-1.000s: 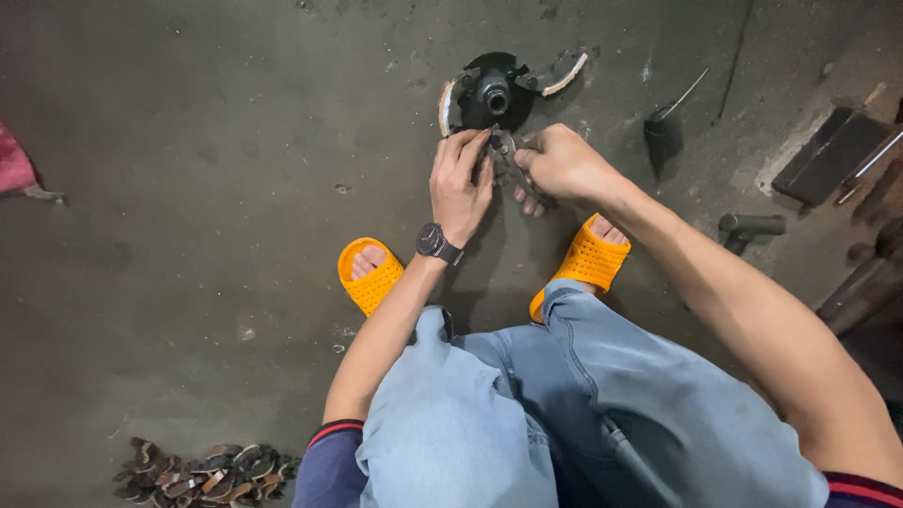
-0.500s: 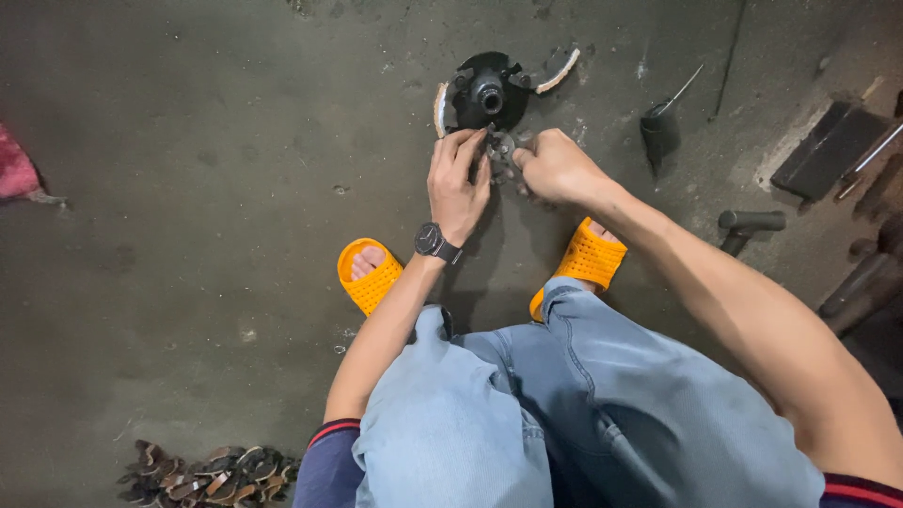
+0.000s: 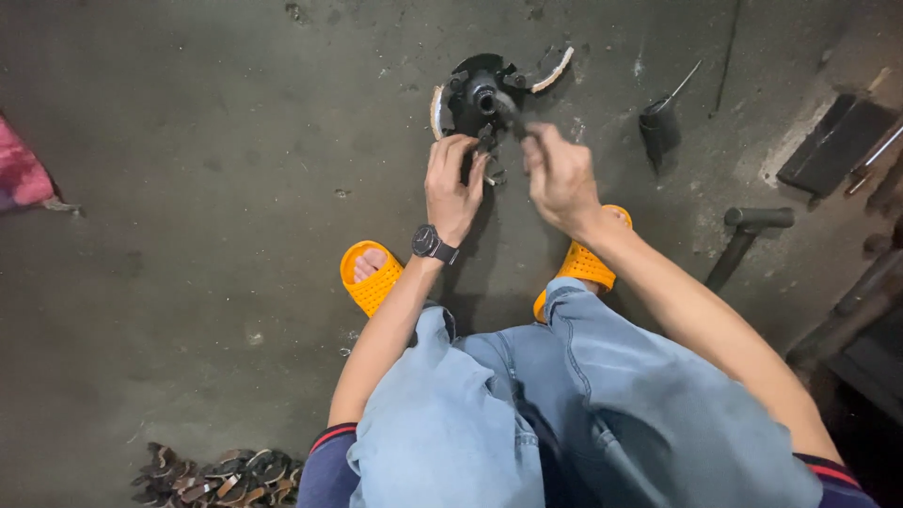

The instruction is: The person uses a hammer and metal block to shape a circular metal part, then attaches curved pieces to it using pliers. The person works on the floor, handling the parts and tools with both hands.

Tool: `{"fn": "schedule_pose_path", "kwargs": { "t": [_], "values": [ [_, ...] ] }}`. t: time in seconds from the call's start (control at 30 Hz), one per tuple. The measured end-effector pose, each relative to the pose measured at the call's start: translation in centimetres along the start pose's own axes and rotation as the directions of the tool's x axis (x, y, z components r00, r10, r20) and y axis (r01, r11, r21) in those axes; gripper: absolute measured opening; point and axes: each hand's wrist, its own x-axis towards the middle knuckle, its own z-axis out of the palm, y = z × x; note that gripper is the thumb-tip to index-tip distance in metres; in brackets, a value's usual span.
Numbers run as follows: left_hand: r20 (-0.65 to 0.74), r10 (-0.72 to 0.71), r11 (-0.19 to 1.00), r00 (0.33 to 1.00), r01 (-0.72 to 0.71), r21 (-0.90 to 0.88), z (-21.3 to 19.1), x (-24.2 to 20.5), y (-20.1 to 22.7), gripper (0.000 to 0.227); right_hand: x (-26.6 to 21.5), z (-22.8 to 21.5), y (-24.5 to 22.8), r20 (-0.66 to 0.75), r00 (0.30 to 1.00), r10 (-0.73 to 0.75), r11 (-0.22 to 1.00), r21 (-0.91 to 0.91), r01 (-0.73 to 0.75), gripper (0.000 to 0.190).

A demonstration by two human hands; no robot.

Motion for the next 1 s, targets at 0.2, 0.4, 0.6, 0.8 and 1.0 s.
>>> {"fn": "schedule_pose_path", "kwargs": {
  "t": [0.2, 0.4, 0.6, 0.8, 1.0],
  "values": [
    [0.001, 0.002, 1.000, 1.000, -0.002, -0.006, 0.1, 0.3, 0.4, 0.013, -0.9, 1.1, 1.3, 0.091, 0.995, 0.049, 0.991, -0.127, -0.037, 0.012],
    [0.005, 0.019, 1.000, 1.000, -0.019, 0.012, 0.3, 0.1, 0.2, 0.013, -1.6, 2.0, 2.3, 0.205, 0.972, 0.114, 0.980, -0.182, -0.077, 0.017],
    [0.001, 0.006, 1.000, 1.000, -0.006, 0.023, 0.2, 0.2, 1.0, 0.010, -1.9, 1.3, 1.9, 0.147, 0.987, 0.070, 0.990, -0.135, -0.050, 0.012],
    [0.013, -0.013, 0.999, 1.000, 0.012, 0.030, 0.2, 0.1, 1.3, 0.012, -2.8, 1.5, 3.2, 0.200, 0.974, 0.107, 0.990, -0.112, -0.086, 0.016],
    [0.055, 0.196, 0.943, 0.979, -0.203, 0.262, -0.6, 1.5, 2.1, 0.012, -2.3, -3.9, 3.6, -0.098, 0.995, 0.030, 0.898, -0.434, -0.070, 0.009]
  ]
}}
